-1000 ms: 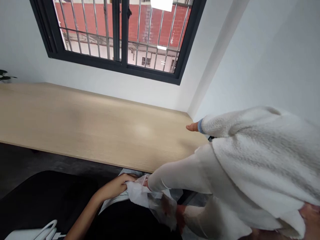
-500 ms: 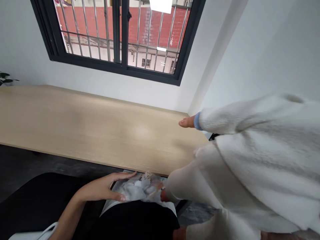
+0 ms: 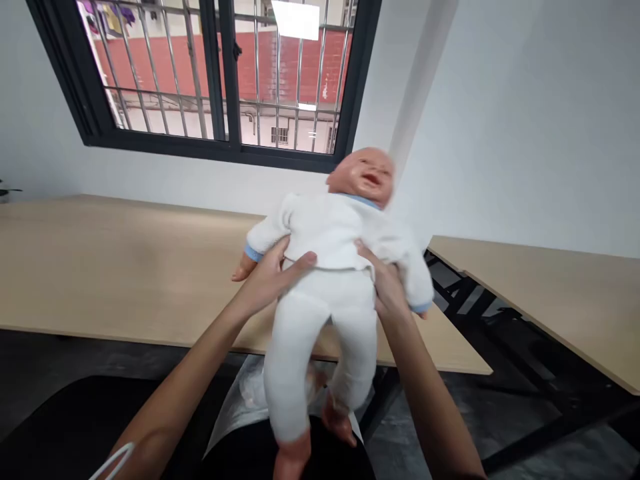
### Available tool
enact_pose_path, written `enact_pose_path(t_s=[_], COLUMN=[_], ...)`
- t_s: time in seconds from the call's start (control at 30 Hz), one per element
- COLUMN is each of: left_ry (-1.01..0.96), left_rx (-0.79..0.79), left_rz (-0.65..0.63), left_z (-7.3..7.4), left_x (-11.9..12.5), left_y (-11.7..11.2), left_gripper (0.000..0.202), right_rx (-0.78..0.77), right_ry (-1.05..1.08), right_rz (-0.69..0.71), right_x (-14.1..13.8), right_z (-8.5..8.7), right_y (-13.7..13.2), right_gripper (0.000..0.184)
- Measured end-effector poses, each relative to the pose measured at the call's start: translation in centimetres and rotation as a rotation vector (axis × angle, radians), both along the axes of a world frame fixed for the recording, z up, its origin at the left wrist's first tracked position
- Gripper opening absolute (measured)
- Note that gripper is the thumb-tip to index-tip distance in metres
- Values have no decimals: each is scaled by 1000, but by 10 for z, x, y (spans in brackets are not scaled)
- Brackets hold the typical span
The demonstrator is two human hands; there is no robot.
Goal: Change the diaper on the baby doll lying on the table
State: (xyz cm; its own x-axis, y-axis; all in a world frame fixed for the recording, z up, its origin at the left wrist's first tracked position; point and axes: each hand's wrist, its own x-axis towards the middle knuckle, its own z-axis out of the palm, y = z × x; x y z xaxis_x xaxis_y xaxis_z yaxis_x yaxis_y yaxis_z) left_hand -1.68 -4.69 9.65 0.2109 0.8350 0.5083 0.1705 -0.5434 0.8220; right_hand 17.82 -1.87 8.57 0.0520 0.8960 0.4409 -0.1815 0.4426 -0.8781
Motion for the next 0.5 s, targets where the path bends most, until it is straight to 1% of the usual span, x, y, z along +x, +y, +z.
enact_pose_path(t_s=[0.03, 0.1, 0.17, 0.23, 0.3, 0.37, 0.43, 0.5], left_ry=[15, 63, 117, 154, 186, 213, 231, 240], left_rx=[36, 72, 85, 84, 73, 60, 46, 28], left_rz=[50, 110, 105, 90, 80, 73, 64, 51], left_z=[-1, -10, -25, -41, -56, -67, -75, -80], left_x=[1, 0, -5, -11, -16, -19, -20, -19], left_y=[15, 45, 71, 90, 102, 107, 109, 110], left_gripper=[64, 69, 69, 68, 67, 67, 68, 69], right_rx=[-40, -96, -146, -202, -257, -301, -329, -314], right_ry=[-22, -52, -96, -126, -125, -124, -154, -218], right_rz=[62, 114, 139, 170, 174, 142, 110, 91], right_x=[-4, -10, -14, -17, -18, -18, -16, -14], right_z=[2, 2, -3, -11, -23, -34, -41, -45], right_y=[13, 38, 58, 75, 88, 97, 100, 99], right_gripper=[50, 53, 51, 47, 45, 47, 50, 49])
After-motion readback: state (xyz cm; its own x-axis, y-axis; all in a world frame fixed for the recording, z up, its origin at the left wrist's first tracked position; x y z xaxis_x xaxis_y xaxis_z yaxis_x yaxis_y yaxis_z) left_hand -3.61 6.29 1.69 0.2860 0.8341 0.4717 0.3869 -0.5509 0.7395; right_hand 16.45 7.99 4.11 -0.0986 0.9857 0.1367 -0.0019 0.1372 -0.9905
